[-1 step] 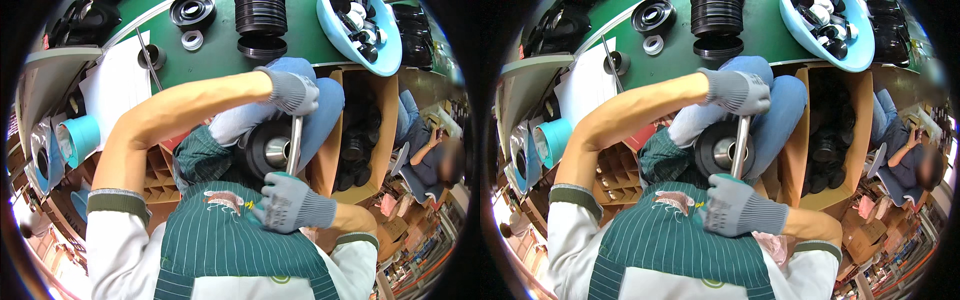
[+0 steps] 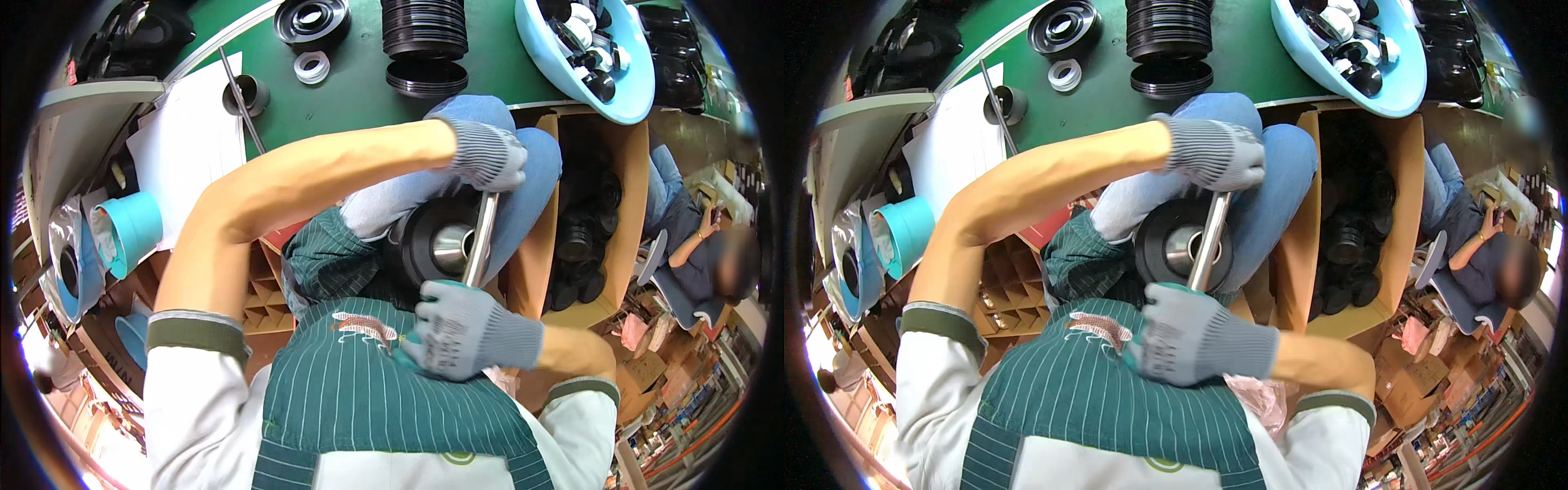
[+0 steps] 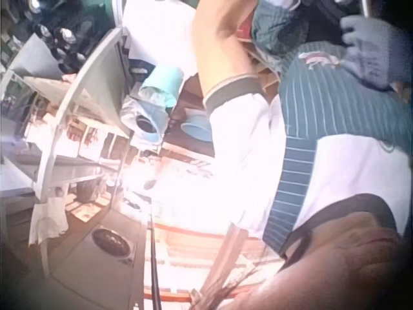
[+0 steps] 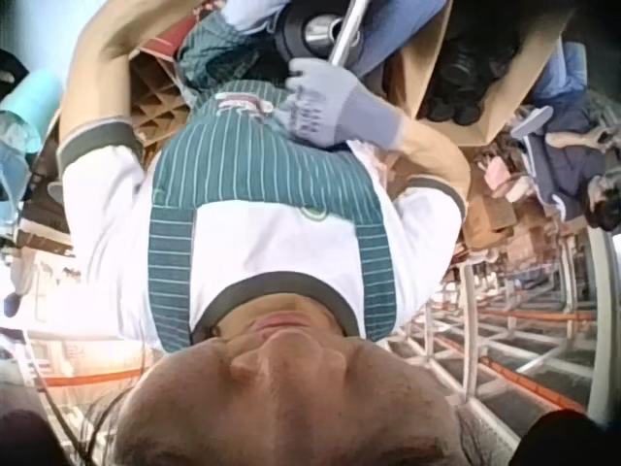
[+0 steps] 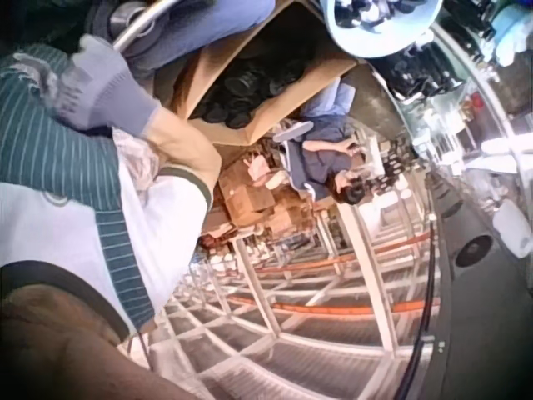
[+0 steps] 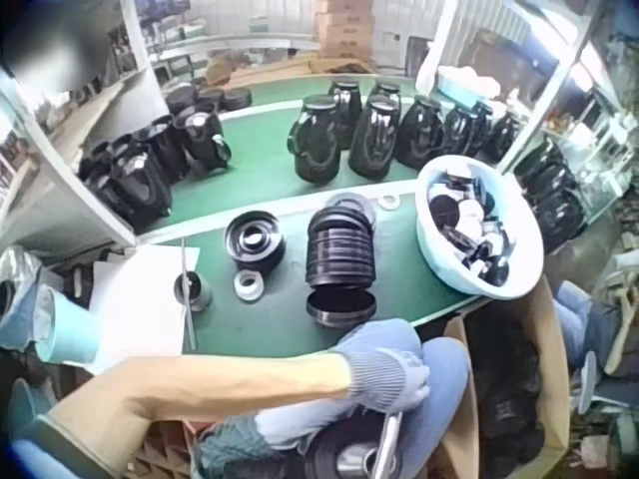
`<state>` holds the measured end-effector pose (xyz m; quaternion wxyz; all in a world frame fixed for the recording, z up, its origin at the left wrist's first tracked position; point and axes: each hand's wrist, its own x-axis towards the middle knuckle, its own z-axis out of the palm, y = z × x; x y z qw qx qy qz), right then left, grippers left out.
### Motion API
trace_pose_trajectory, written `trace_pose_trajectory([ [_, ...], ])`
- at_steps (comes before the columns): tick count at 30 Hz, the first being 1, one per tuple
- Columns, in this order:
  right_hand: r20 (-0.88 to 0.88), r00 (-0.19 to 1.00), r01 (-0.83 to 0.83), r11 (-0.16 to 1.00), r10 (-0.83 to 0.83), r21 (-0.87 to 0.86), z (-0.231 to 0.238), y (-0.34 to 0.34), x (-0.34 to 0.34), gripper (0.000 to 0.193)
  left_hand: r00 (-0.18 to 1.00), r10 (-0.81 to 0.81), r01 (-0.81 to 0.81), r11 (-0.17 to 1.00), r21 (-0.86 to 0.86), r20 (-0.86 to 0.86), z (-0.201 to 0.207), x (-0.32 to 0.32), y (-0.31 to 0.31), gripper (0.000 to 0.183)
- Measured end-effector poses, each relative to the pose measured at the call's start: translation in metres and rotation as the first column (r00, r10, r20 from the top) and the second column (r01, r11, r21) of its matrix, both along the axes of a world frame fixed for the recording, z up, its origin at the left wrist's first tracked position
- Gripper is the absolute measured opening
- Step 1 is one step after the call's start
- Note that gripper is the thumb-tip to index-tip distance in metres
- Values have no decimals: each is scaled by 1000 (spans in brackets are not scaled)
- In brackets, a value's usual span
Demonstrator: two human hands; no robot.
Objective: The person assembles black electric kettles by inserting a white filter into the base, screwing on the lid, and placing the assembled unit on a green table. The person handles the kettle body, lid, and filter one at a time.
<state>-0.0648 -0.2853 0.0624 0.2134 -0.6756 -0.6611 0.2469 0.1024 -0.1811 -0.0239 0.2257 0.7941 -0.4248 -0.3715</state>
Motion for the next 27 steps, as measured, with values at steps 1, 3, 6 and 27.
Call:
trace_pose_trajectory([
  [1,28,999,-37,998,36,42,2,12,6,11,999,-45,46,999,17,-21,0,2,-13,42],
  [3,-71,997,29,997,-23,78,-7,25,12,20,998,-32,32,999,-3,-48,5,9,-14,42],
  [6,-39,994,105,973,-99,206,-4,20,7,15,997,51,-65,963,-260,-60,-14,2,3,42],
  [27,-58,248,922,217,-967,321,-16,-58,-37,83,-89,835,-792,-390,-470,-543,-138,-123,177,47],
])
